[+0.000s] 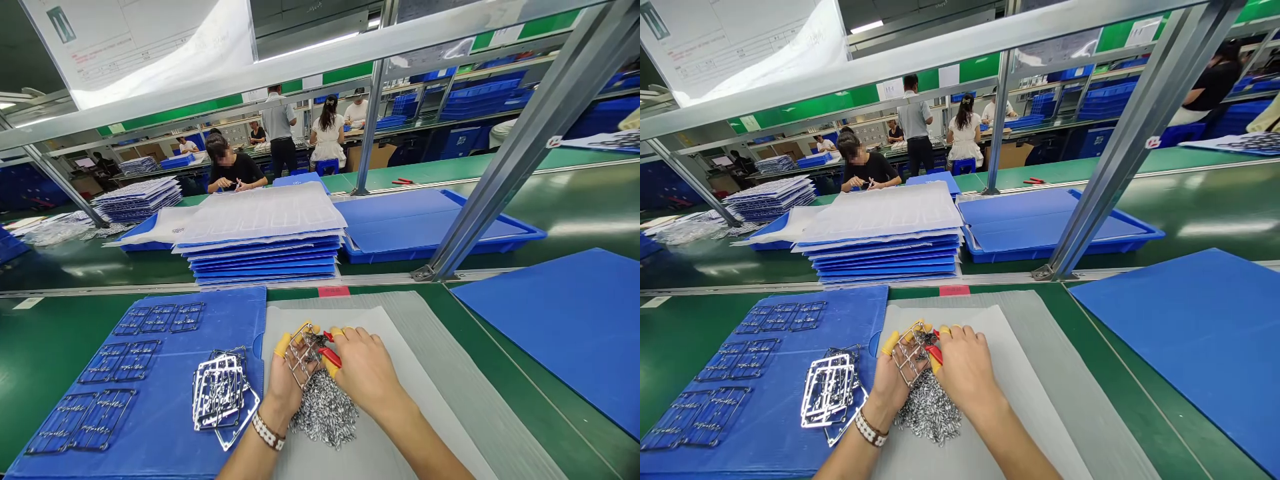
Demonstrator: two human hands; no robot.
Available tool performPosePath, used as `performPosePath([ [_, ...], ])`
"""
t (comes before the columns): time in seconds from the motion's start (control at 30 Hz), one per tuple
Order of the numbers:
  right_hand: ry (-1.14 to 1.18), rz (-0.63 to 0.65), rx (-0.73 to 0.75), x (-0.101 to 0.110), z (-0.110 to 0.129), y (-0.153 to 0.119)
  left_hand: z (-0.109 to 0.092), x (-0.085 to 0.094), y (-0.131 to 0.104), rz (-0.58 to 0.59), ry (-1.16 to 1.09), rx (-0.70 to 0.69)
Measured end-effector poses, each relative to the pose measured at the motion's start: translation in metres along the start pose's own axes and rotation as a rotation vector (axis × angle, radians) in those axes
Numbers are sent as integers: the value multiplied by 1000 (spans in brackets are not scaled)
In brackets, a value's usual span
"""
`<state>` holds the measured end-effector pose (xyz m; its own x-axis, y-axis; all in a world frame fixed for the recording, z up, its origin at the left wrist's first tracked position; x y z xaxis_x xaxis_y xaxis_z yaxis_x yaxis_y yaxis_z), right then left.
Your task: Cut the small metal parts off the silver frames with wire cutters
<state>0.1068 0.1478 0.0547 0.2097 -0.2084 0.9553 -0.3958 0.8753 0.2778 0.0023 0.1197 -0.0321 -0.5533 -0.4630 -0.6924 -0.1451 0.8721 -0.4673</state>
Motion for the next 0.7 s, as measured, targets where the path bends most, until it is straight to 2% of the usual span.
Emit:
performPosePath([
  [0.13, 9, 4, -20, -3, -6, -1, 0, -4, -2, 14, -46, 41],
  [0.37, 58, 38, -9, -12, 0, -1, 4, -1, 0, -8, -32, 38],
  [0.7, 78, 29, -15, -11, -1, 0, 5, 4, 4, -40, -49, 57],
])
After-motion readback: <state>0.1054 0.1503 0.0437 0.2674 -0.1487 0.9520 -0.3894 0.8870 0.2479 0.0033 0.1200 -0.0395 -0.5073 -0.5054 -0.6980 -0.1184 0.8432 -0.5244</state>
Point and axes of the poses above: each hand's wrist, its own y-axis towards the middle knuckle, its own x-axis out of the back of the hand, z = x × y, the point moved 9 cm from there along y, towards the middle knuckle, and after that the axes turned 13 degrees about -z, right-handed, at the moved point
